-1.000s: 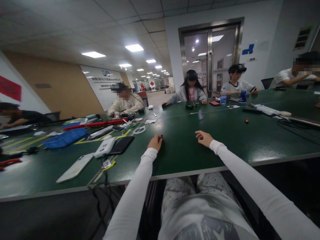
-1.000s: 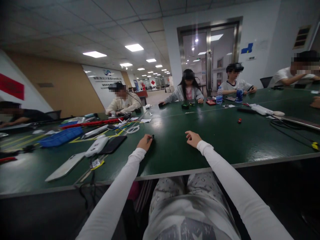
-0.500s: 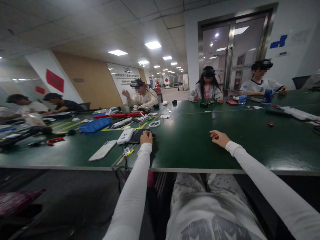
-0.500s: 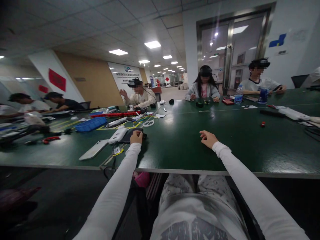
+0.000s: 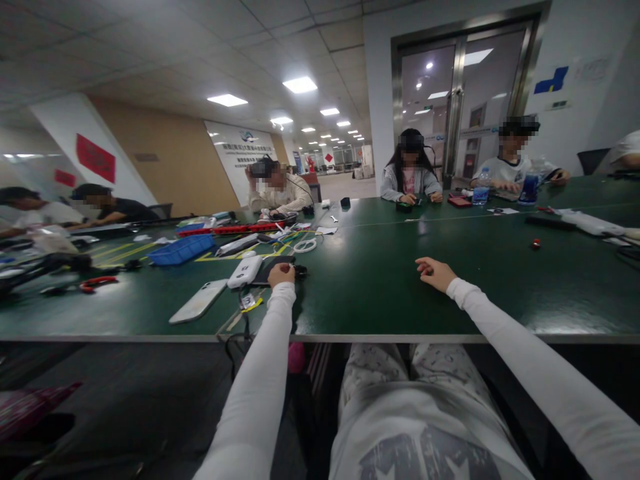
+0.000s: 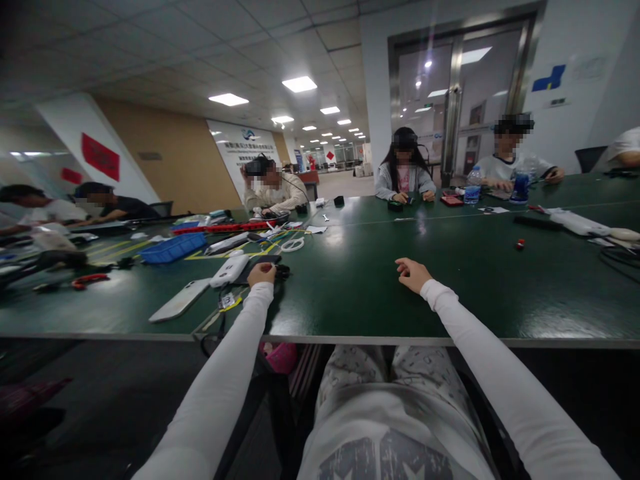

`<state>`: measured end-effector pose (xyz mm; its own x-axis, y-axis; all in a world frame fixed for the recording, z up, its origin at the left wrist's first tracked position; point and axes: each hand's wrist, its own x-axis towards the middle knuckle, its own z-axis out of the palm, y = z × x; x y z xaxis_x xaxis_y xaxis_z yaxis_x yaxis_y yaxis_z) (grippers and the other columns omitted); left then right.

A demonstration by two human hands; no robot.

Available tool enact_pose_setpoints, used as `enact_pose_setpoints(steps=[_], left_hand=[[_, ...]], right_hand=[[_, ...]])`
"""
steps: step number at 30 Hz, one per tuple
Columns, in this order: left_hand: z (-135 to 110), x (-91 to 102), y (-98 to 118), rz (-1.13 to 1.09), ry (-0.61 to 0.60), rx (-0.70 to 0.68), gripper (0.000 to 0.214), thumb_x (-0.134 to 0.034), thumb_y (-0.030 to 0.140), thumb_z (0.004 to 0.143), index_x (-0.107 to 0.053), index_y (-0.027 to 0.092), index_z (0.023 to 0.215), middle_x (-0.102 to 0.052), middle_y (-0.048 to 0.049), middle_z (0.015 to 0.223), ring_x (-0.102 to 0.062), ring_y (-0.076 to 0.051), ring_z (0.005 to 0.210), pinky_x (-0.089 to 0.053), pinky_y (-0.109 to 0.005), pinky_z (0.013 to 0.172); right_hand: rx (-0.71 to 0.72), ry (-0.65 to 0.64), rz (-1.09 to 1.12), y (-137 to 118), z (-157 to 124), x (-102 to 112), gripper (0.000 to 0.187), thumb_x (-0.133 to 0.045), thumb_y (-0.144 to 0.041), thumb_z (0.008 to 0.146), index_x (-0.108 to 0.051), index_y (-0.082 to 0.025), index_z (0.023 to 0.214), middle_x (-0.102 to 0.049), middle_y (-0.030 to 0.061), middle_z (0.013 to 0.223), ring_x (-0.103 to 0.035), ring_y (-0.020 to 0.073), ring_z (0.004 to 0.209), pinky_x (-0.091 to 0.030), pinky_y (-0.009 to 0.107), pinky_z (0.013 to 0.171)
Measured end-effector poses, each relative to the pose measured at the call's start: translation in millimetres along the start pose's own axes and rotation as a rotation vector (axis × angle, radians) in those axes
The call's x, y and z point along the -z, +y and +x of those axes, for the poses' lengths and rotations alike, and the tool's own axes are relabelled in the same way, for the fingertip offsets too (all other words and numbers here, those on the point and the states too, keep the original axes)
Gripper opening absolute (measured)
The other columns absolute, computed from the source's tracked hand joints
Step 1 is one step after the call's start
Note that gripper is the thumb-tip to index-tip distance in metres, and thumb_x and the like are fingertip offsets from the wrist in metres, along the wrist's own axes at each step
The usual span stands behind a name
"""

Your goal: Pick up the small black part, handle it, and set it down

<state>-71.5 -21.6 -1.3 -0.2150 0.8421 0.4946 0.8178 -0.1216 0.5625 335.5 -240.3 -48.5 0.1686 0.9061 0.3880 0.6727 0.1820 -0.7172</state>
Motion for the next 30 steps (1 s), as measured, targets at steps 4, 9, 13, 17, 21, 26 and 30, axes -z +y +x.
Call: enact_pose_setpoints(steps=[4,9,13,17,21,26,30], left_hand=[[0.1,-0.3,0.8,0.012,-0.002,-0.023,0.024,-0.051,0.029,0.065,-0.056,0.015,0.083,-0.061,-0.0067,0.084,-0.054,-0.018,0.084,-0.038,-0.027,0.076],[-0.4,1.0,3.0,0.022,-0.009,-0.013,0.023,-0.051,0.032,0.065,-0.057,0.015,0.079,-0.062,-0.0067,0.082,-0.054,-0.019,0.082,-0.039,-0.027,0.074],[-2.2,2.7,6.6,0.048,-0.035,-0.013,0.022,-0.053,0.032,0.064,-0.057,0.016,0.078,-0.062,-0.0063,0.08,-0.055,-0.019,0.08,-0.04,-0.027,0.073],[-2.9,2.9,8.3,0.066,-0.056,-0.019,0.022,-0.055,0.032,0.062,-0.057,0.016,0.077,-0.062,-0.0061,0.08,-0.055,-0.019,0.08,-0.04,-0.027,0.073],[-2.1,1.6,7.1,0.064,-0.064,-0.017,0.022,-0.056,0.033,0.062,-0.058,0.016,0.077,-0.062,-0.0064,0.08,-0.055,-0.019,0.079,-0.04,-0.028,0.072],[-0.2,-1.9,3.0,0.061,-0.078,-0.022,0.023,-0.056,0.035,0.062,-0.057,0.017,0.077,-0.061,-0.0057,0.079,-0.055,-0.019,0.078,-0.04,-0.028,0.071],[1.6,-4.3,-0.1,0.059,-0.092,-0.021,0.025,-0.056,0.037,0.062,-0.057,0.018,0.077,-0.061,-0.0055,0.079,-0.055,-0.019,0.077,-0.04,-0.027,0.069]], right_hand=[[0.008,-0.003,-0.008,-0.8,-0.1,0.5,0.043,-0.055,-0.011,0.061,-0.049,-0.017,0.103,-0.057,0.0024,0.085,-0.055,0.0092,0.066,-0.046,0.027,0.07],[-0.001,0.005,0.0,-2.6,0.4,-0.1,0.043,-0.055,-0.009,0.06,-0.049,-0.018,0.102,-0.058,0.0022,0.084,-0.055,0.009,0.065,-0.047,0.027,0.07],[-0.003,0.018,0.0,-2.8,1.0,-1.0,0.044,-0.055,-0.007,0.059,-0.05,-0.018,0.101,-0.058,0.0017,0.083,-0.055,0.0088,0.064,-0.047,0.026,0.069],[-0.001,0.013,-0.002,-2.2,1.1,-0.9,0.044,-0.055,-0.007,0.059,-0.05,-0.018,0.101,-0.058,0.0018,0.083,-0.055,0.0087,0.064,-0.047,0.026,0.069],[0.007,0.015,-0.008,-0.7,1.3,-1.1,0.043,-0.055,-0.009,0.06,-0.05,-0.017,0.101,-0.058,0.0022,0.084,-0.055,0.0087,0.063,-0.047,0.026,0.069],[0.005,0.01,-0.015,0.1,1.8,-1.3,0.043,-0.055,-0.01,0.06,-0.049,-0.018,0.102,-0.058,0.0022,0.084,-0.055,0.0089,0.065,-0.047,0.027,0.069],[0.002,-0.003,0.0,-0.9,1.2,-0.1,0.042,-0.055,-0.01,0.061,-0.049,-0.018,0.102,-0.057,0.0022,0.085,-0.055,0.0089,0.066,-0.047,0.027,0.07]])
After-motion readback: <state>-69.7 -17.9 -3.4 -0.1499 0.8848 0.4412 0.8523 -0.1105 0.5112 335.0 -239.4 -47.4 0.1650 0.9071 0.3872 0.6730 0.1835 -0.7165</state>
